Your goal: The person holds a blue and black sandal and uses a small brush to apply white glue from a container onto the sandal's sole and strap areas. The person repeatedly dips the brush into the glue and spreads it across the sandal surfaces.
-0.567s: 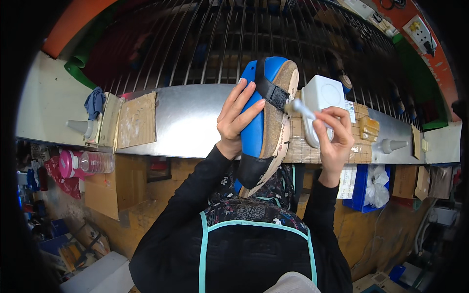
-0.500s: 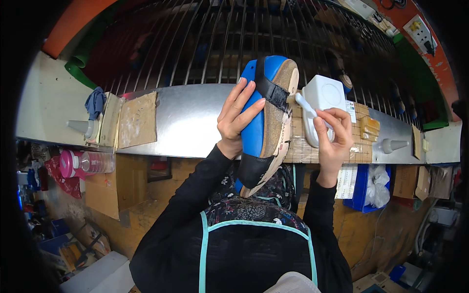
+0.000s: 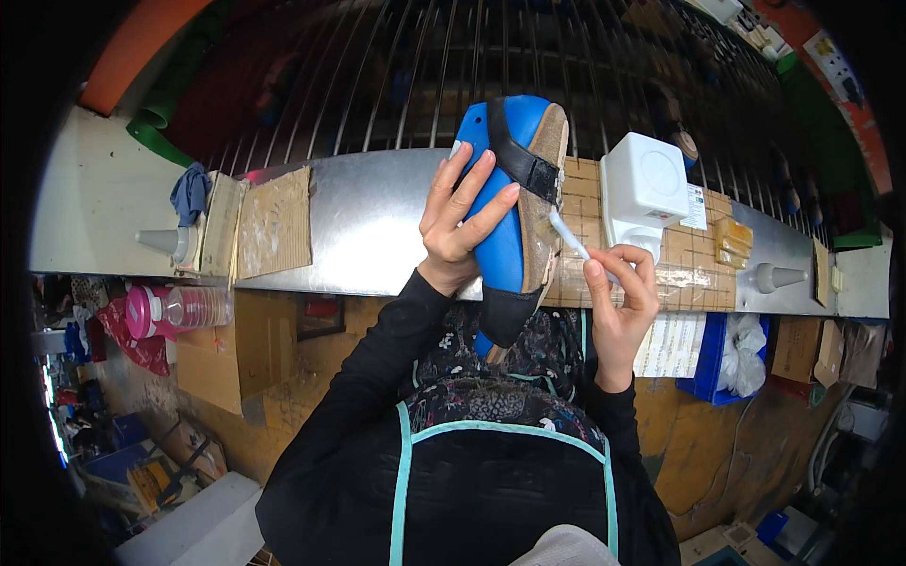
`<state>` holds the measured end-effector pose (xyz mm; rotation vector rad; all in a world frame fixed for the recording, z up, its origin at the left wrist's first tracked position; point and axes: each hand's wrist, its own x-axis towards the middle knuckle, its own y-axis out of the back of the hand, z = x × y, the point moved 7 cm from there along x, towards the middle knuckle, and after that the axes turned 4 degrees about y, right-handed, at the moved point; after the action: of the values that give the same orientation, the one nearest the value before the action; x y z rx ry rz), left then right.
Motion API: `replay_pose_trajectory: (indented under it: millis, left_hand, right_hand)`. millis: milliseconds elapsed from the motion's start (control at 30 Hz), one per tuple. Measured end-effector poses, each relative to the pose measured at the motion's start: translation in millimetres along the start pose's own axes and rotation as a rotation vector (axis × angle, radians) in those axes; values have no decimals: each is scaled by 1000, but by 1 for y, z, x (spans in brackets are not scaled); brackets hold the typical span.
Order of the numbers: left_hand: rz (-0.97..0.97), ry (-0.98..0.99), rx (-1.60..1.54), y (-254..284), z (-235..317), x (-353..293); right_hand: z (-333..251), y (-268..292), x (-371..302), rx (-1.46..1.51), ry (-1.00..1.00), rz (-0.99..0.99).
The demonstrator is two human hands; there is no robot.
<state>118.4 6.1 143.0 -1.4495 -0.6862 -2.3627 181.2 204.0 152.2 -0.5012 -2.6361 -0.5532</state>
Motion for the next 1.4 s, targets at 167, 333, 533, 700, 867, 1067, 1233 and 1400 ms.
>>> replay_pose_trajectory:
  millis: [167, 333, 533, 700, 867, 1067, 1233, 1400]
  left_hand:
    - [-13, -22, 28, 0, -1, -3]
    - [-53, -30, 60, 1, 2, -3]
    - [-67, -28, 71, 1, 3, -2]
    - [-71, -55, 82, 0, 3, -2]
    - [-77, -21, 40, 1, 3, -1]
    - [-85, -27, 15, 1, 2, 3]
    - [-94, -23, 12, 1, 1, 5]
    - [-64, -25, -11, 0, 0, 9]
  right_hand:
    - [-5, 0, 5, -209, 95, 47]
    - [-18, 0, 4, -453, 247, 107]
    - [-36, -3, 0, -668, 437, 216]
    - [-36, -3, 2, -683, 446, 245]
    - [-20, 3, 14, -385, 322, 156]
    - [-16, 7, 23, -367, 325, -1]
    - [-10, 9, 28, -257, 280, -87]
    - [-2, 9, 26, -153, 221, -103]
